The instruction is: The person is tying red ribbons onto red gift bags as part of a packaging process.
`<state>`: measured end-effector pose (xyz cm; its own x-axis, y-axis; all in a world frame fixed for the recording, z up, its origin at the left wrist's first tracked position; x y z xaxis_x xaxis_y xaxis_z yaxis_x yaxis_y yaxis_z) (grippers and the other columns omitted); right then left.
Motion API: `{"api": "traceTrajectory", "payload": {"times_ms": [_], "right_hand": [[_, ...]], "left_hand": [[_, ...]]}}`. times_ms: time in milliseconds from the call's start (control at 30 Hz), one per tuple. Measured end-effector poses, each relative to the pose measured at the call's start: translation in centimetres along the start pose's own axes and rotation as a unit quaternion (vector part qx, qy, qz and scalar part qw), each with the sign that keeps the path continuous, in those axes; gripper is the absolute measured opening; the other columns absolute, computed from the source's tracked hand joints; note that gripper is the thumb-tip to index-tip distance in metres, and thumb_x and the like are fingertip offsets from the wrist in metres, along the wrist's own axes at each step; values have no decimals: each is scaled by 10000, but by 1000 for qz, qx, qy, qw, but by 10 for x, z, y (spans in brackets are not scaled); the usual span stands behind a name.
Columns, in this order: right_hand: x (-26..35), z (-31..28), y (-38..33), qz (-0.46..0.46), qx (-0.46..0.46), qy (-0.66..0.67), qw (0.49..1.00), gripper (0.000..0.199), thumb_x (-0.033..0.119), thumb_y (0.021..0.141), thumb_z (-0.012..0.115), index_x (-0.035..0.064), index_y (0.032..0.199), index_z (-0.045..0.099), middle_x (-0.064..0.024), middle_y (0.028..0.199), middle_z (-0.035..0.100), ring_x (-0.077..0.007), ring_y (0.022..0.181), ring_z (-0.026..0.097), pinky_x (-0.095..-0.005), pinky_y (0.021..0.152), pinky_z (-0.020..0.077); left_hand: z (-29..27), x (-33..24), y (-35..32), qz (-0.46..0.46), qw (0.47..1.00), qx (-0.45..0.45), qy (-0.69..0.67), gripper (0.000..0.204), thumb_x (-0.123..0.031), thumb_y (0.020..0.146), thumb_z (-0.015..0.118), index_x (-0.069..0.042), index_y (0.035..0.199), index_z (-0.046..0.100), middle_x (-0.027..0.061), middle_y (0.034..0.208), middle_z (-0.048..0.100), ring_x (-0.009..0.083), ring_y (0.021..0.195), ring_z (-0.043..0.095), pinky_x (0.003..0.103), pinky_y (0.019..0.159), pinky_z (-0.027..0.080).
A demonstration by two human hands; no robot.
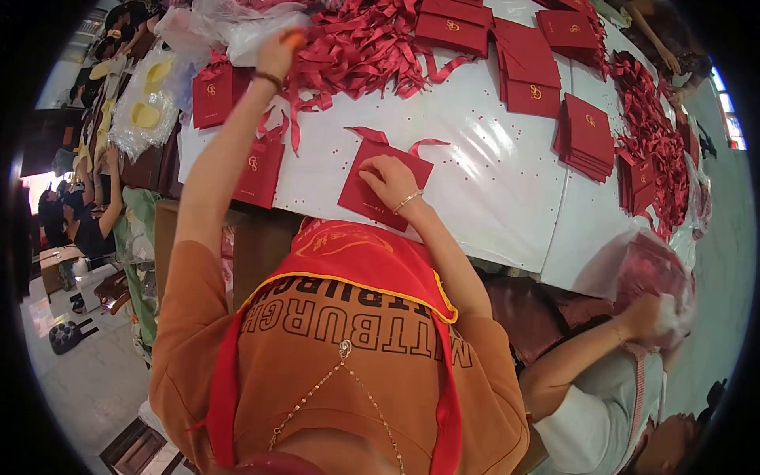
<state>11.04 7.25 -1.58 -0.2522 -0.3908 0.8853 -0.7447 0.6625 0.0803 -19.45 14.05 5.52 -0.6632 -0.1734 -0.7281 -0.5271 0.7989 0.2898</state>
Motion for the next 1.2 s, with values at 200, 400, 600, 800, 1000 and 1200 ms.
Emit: {"api": "traceTrajectory", "payload": {"times_ms": [200,400,600,800,1000,1200], "right_hand": [[-15,2,21,-66,2,-123,990,128,168,745,590,100,854,592,-69,852,560,-270,817,509,-365,726,433],[-18,-3,26,-81,-80,-205,972,205,148,700,623,118,902,599,-61,931,557,-275,864,505,-377,719,424],[-47,-6,29,4,-78,-106,991,270,123,730,602,78,996,583,-90,1006,534,-264,880,520,-341,778,435],[-42,-11,30,53,-70,-7,996,194,104,756,585,47,941,589,-114,930,541,-226,793,570,-307,703,461],[-33,-18,24,40,-38,-30,998,161,117,766,572,48,911,594,-121,873,557,-251,781,566,-318,695,452],[-23,-19,24,-10,-80,-114,990,132,109,738,589,56,858,604,-105,812,576,-270,756,557,-346,676,451]], "left_hand": [[-57,-92,2,-95,896,152,-407,183,-134,857,493,-37,1012,505,32,645,534,126,542,510,246,518,446],[-25,-38,-97,-242,873,314,-284,352,-167,793,556,-75,1124,480,7,606,537,28,382,391,168,371,314],[8,50,-186,-58,934,351,44,535,-333,749,583,-27,1170,457,138,782,626,230,686,602,325,637,474],[14,18,-130,-127,880,357,287,495,-470,780,494,-19,962,583,193,912,600,332,847,581,385,725,459],[34,50,-127,-82,910,263,310,297,-276,788,507,-23,939,538,193,873,600,344,828,578,425,703,454],[33,44,-142,-116,969,199,90,296,-64,730,531,-61,1019,469,117,800,574,248,705,592,335,629,462]]}}
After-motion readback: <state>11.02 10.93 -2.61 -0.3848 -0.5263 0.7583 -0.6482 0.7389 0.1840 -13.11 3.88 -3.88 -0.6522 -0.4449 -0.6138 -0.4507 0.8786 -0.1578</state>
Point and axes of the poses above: each hand's wrist, its own y-axis towards the middle knuckle, its own z-axis out of the palm, x = y × z, the point moved 2 cm from there along y, towards the middle knuckle
